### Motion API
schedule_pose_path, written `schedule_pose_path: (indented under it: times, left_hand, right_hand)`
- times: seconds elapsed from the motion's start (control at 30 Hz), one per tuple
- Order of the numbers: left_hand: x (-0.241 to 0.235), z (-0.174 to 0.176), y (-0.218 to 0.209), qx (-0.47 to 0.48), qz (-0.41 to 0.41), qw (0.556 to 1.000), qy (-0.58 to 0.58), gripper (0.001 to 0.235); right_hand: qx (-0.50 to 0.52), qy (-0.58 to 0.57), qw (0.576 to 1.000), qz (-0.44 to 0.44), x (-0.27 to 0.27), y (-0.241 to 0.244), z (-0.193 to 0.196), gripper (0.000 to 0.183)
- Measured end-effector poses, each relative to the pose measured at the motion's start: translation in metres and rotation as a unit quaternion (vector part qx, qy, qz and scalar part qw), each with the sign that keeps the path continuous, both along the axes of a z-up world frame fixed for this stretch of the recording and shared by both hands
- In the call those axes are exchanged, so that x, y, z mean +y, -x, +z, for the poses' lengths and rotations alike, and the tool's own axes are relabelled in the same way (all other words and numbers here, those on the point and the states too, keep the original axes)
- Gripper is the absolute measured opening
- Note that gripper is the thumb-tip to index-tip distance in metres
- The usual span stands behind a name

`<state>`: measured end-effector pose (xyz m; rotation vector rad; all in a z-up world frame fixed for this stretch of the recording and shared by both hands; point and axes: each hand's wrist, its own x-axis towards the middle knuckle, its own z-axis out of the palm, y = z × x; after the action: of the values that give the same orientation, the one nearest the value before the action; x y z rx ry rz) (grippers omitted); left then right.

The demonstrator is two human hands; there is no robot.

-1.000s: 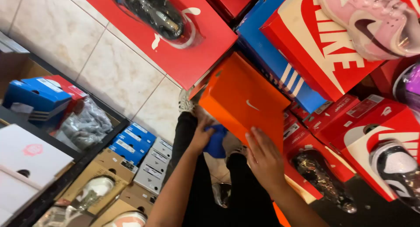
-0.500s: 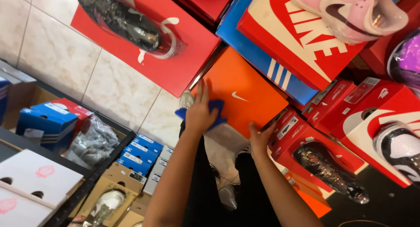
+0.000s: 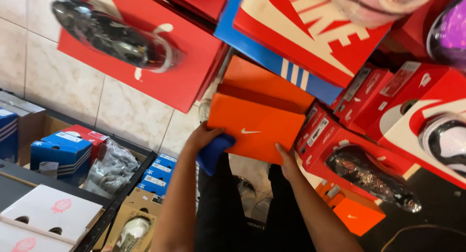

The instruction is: Wiping down shoe boxes with a cloth and stacking them in a warehouse

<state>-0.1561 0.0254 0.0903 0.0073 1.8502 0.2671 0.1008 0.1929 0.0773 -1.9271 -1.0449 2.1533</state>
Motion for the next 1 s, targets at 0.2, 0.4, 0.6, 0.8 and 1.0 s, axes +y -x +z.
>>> schedule_pose_path:
  times: [0.2, 0.4, 0.6, 0.8, 1.0]
  left_hand:
    - [-0.037, -0.005, -0.001, -0.053, 0.032, 0.991, -0.116, 0.099]
    - [-0.078, 0.03, -0.012, -0.059, 0.014, 0.991, -0.116, 0.075]
    - [-0.084, 0.193, -0.027, -0.042, -0.087, 0.988, -0.119, 0.064]
    - [-0.065, 0.238, -0.046, -0.167, 0.123, 0.935, -0.287, 0.088]
    - [0.081, 0.328, -0.09, -0.274, -0.129, 0.869, -0.391, 0.087]
  right_hand:
    - [0.044, 0.028, 0.996, 0.071, -0.023, -0.044, -0.045, 0.125]
    - [0.038, 0.027, 0.989, 0.14, -0.025, -0.026, 0.059, 0.121]
    - [0.051, 0.019, 0.998, 0.028, -0.032, -0.116, 0.14, 0.096]
    - [0.001, 0.047, 0.984, -0.171, -0.004, -0.171, 0.263, 0.079]
    - [0.042, -0.058, 0.986, -0.151, 0.004, -0.332, 0.243, 0.039]
